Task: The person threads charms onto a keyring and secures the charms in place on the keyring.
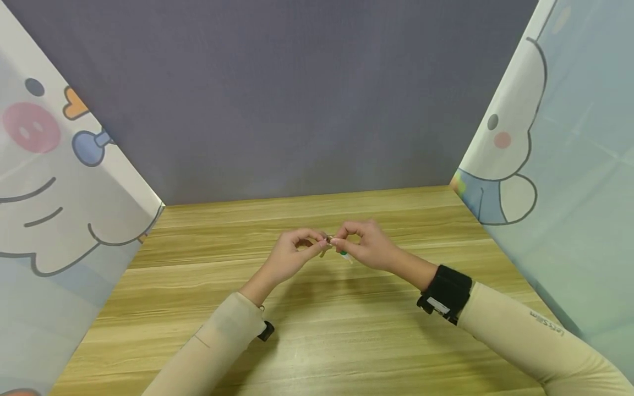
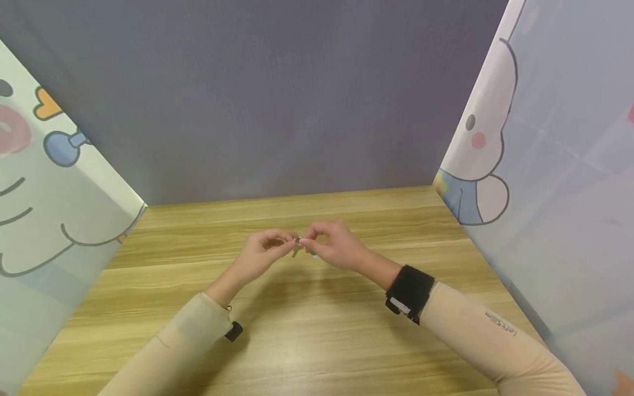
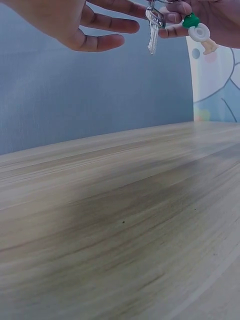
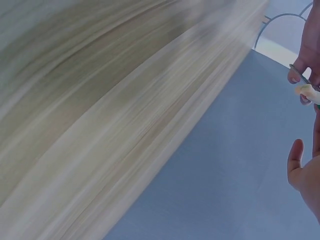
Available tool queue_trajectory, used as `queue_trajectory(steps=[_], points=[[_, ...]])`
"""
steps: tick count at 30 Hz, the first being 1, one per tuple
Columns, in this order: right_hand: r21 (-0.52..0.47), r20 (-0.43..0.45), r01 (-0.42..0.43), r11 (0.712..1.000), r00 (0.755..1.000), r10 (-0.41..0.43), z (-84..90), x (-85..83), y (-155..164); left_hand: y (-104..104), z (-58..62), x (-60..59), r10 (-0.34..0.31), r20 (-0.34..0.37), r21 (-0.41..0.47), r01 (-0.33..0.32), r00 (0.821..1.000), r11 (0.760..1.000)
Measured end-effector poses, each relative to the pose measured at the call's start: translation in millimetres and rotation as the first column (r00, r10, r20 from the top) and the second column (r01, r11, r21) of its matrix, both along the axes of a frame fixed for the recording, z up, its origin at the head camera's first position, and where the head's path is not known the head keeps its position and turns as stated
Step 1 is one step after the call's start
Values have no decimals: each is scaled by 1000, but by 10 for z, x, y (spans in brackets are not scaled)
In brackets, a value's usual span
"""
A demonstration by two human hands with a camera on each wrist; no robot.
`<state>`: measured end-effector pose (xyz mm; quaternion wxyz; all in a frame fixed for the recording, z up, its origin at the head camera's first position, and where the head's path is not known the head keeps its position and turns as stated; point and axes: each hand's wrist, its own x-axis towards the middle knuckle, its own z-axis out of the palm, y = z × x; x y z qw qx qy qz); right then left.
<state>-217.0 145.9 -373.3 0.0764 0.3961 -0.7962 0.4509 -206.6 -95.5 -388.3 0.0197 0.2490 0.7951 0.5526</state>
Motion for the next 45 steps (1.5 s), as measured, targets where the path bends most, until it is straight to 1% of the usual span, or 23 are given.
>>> queue_trajectory(steps=[3,7,12,16,19,21,24,28,30,37,41,45], points=[[15,74,24,1000,997,-25,10,15,18,9,-6,17,-2,4,7,2,1000,1000],[27,159,58,998,985,-61,22,46,71,47,-35,25,-16,-4,6,16,1000,1000],[35,197,76,996,977,-82,26,79,146,103,-78,14,-51,-31,5,51,998,999],[38,180,82,996,980,-88,47,73,169,126,-69,-14,-62,-56,14,63,996,998],[28,136,83,996,987,-86,44,67,164,132,-52,-27,-68,-60,11,69,996,998],[21,101,69,997,992,-71,20,73,155,132,-57,-21,-68,-47,1,68,997,998],[9,51,33,999,998,-33,-18,78,140,136,-72,-10,-51,-32,-11,51,998,999],[-14,17,6,1000,1000,-5,-30,69,125,139,-75,-18,-23,-15,-21,22,1000,1000],[-24,5,1,1000,1000,-1,-26,62,124,140,-69,-27,-24,-9,-18,24,1000,1000],[-19,1,3,1000,1000,-3,-43,35,114,130,-71,-34,-39,-12,5,40,999,999],[-18,8,15,1000,1000,-15,-32,46,100,125,-66,-21,-42,13,7,42,999,999],[-15,31,30,999,999,-29,-10,48,90,123,-62,-16,-50,41,4,50,998,999]])
